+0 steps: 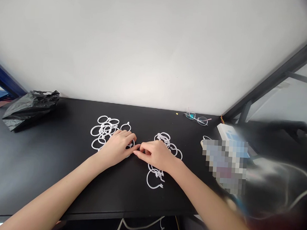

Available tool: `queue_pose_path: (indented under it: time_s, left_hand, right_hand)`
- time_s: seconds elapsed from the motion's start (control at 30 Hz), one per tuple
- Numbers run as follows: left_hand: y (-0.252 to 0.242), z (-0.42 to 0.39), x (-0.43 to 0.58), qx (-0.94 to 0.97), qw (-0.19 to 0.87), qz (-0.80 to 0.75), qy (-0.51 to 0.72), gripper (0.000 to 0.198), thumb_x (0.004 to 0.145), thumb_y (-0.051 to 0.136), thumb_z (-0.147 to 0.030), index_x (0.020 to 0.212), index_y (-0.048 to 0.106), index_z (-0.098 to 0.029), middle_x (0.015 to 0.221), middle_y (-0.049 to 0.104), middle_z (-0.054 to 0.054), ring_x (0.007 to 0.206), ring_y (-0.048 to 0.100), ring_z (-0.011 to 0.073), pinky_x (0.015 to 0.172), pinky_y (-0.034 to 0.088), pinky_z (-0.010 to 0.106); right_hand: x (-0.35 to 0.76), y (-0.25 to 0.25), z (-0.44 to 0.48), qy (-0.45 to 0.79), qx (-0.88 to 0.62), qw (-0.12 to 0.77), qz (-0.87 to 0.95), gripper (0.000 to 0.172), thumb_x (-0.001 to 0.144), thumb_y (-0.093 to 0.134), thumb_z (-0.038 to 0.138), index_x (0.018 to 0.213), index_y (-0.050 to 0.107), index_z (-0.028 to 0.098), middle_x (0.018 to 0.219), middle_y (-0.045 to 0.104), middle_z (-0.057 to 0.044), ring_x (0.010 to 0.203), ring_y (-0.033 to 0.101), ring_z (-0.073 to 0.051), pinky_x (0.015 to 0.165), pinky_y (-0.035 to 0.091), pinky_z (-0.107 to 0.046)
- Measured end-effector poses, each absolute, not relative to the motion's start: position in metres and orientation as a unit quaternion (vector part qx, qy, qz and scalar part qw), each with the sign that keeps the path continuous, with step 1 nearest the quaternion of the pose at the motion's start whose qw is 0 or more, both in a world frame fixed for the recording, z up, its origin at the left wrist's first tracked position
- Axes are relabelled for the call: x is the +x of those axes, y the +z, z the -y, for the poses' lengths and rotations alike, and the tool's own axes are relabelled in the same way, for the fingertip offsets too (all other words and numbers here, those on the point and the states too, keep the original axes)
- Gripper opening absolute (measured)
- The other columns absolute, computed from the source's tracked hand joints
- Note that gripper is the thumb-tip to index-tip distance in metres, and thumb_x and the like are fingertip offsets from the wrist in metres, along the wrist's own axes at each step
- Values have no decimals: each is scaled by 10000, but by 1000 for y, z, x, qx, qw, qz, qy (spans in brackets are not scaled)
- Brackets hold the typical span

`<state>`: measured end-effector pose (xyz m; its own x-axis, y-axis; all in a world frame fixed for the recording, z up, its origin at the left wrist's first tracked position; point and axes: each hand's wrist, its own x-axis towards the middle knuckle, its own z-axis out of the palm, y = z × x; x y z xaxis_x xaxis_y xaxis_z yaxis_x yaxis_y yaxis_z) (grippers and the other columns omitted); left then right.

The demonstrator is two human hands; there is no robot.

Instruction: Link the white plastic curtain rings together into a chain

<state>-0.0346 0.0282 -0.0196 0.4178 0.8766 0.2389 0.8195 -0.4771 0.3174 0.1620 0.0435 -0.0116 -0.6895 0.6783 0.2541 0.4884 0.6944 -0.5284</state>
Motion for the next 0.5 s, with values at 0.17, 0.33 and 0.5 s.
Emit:
queue_pose_path:
  time_s: [0.17,0.33,0.5]
  left_hand:
    - [-18,-27,-34,839,81,-506,182,252,950,442,-389,856,557,-185,757,597,25,721,547,195,776,415,378]
    - [-18,-27,-33,841,78,-505,180,258,955,425,-391,858,555,-191,767,599,28,728,552,198,774,417,377]
    - [-18,-27,-34,842,76,-505,175,239,948,437,-376,858,560,-191,773,601,30,734,556,204,767,416,374]
  right_hand:
    - [162,-12,-43,213,-327,216,895,297,888,610,296,628,549,169,550,568,39,475,439,-67,542,305,-206]
    - [161,-12,-43,208,-327,218,896,286,887,609,276,627,552,170,572,590,30,491,454,-74,551,311,-211]
    - [160,-11,-43,199,-329,216,897,284,886,606,258,622,549,168,573,583,29,495,446,-74,549,304,-212]
